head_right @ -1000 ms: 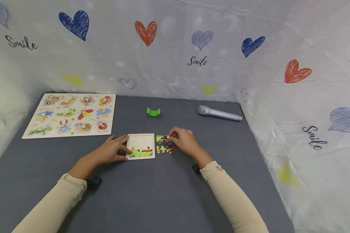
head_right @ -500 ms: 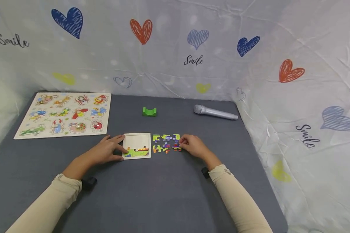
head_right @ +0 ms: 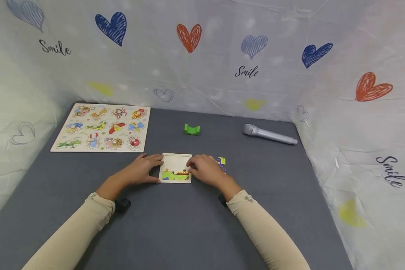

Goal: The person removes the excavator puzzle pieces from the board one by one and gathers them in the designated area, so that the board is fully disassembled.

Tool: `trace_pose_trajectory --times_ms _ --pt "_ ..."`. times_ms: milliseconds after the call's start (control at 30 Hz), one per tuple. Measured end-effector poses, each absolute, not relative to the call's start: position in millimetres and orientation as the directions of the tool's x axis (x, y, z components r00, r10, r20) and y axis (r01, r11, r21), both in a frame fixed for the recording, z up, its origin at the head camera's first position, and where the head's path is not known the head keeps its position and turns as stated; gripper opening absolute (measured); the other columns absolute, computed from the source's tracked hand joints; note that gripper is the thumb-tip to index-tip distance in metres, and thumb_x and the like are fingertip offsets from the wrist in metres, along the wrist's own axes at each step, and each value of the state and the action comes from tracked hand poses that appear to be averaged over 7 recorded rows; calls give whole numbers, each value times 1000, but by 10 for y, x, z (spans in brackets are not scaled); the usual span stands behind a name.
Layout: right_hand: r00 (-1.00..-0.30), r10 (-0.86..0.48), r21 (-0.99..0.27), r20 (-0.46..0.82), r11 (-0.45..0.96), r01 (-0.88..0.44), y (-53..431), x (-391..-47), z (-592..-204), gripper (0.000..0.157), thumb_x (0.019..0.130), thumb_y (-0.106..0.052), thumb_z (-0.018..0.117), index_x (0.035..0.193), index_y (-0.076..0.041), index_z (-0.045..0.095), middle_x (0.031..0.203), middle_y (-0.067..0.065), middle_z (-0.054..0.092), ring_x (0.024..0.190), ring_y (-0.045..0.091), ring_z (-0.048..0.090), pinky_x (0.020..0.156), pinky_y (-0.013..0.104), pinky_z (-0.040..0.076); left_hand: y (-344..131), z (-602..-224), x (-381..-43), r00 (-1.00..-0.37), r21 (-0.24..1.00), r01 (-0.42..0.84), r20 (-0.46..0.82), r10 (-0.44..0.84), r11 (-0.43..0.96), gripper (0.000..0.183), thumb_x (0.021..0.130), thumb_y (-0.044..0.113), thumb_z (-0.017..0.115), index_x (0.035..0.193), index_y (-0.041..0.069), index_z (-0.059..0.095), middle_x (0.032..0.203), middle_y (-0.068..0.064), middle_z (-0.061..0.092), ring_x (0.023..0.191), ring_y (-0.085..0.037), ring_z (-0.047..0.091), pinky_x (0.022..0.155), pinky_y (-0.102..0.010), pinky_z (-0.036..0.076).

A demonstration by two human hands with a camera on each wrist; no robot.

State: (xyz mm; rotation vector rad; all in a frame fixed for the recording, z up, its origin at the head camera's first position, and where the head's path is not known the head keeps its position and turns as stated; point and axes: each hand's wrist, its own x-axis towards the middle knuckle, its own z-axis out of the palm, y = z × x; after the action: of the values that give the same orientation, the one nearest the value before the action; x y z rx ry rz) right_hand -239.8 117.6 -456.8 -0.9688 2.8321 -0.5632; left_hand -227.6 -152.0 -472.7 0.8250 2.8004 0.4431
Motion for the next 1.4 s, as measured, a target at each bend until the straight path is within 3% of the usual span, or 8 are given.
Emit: trace_pose_trajectory --times_ms 133,267,400,700,900,1033,1200,1400 --pt "-715 -698 -290 27 679 -674 808 -2381 -4639 25 91 -20 68 115 -12 71 105 2 70 99 22 62 82 43 46 -1511 -4800 -2272 -826 319 507 -85 557 800 70 78 39 80 133 1 58 149 -14 44 139 -30 39 110 -67 21" --pt "-692 -722 -267 6 666 -697 636 -2366 -4717 29 90 -20 69 119 -16 70 107 2 67 97 22 60 78 40 44 -1513 -4827 -2270 -835 293 501 -84 544 814 68 78 42 80 132 5 61 149 -11 45 139 -28 40 110 -66 22" --pt "-699 -715 -305 24 661 -686 570 -2408 -4744 28 88 -18 72 116 -18 71 104 0 66 95 20 59 77 38 43 -1526 -4756 -2282 -843 266 495 -82 532 827 68 78 43 79 132 7 61 149 -10 45 139 -26 40 110 -65 22" --pt "-740 -672 -408 25 669 -621 549 -2457 -4678 24 86 -15 74 109 -14 70 106 1 70 104 21 61 90 46 44 -1496 -4730 -2319 -839 240 505 -90 537 829 69 78 46 78 133 8 61 150 -9 44 139 -26 39 110 -65 23" --pt "-760 -649 -509 48 638 -577 498 -2444 -4641 6 92 -21 67 96 -17 71 92 -5 71 89 12 62 89 41 42 -1542 -4745 -2275 -845 254 493 -85 527 832 69 77 45 79 132 7 61 149 -10 45 139 -27 40 110 -65 23" --pt "-767 -642 -593 7 615 -520 642 -2425 -4534 7 95 -21 64 95 -16 69 88 -6 69 79 8 60 79 33 45 -1537 -4765 -2259 -849 257 492 -72 524 832 68 76 44 81 130 6 63 148 -11 47 138 -27 41 110 -65 24" --pt "-792 -604 -641 -95 646 -416 1026 -2400 -4468 7 96 -18 62 96 -14 68 86 -4 68 73 13 61 64 28 48 -1541 -4789 -2254 -848 260 491 -76 524 832 69 76 44 81 130 5 62 148 -11 47 138 -28 41 110 -66 22" --pt "-785 -598 -605 -161 688 -400 1453 -2348 -4516 5 93 -13 66 92 -10 69 86 -4 69 73 7 59 67 25 47 -1500 -4756 -2278 -843 263 498 -80 533 827 69 76 42 81 131 5 62 148 -12 46 138 -29 41 110 -66 21"
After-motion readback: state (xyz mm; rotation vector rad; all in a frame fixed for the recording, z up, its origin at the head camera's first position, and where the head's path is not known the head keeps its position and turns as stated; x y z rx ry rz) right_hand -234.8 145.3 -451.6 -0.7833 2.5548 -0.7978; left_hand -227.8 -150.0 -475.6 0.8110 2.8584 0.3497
